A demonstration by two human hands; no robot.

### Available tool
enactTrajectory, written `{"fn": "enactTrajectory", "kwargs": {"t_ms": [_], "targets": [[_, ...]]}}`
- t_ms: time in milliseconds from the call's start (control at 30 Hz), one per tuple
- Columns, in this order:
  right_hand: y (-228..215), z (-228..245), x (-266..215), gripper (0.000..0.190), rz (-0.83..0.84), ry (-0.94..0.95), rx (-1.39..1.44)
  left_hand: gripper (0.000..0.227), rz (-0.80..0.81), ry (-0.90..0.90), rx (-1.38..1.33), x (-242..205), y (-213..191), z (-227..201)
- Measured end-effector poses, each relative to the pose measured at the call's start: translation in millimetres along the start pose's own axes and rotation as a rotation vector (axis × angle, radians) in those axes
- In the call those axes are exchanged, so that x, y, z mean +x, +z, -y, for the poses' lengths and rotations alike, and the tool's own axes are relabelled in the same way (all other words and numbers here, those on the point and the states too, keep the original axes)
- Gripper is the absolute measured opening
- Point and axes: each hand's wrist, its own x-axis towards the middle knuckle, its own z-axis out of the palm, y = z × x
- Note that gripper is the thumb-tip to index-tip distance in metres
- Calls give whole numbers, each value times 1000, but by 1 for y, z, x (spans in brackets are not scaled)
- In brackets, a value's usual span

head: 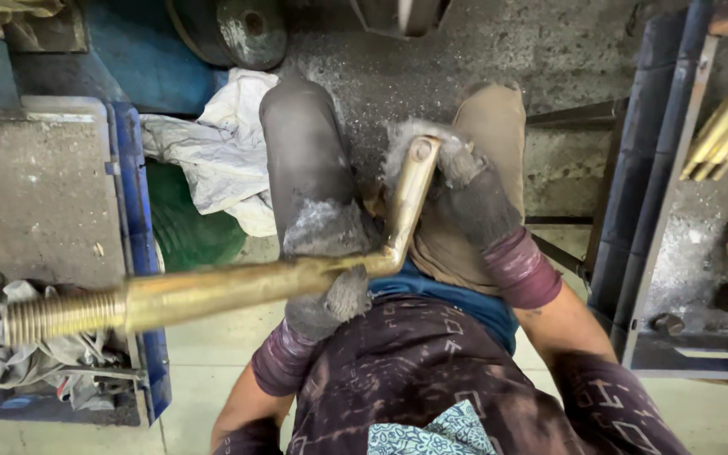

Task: The person sits and uses a bench grinder to smooth and shape the ends of brass-colored metal rods. They hold each rod with both gloved hands, rotate it against the spinning wheel, and periodically inspect the surface before continuing.

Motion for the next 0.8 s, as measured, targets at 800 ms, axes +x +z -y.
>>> {"fn": "enactTrajectory", "kwargs": {"t_ms": [800], "targets": [[94,-129,100,52,-244,547,1676,75,-68,-197,-682,177,11,146]]}}
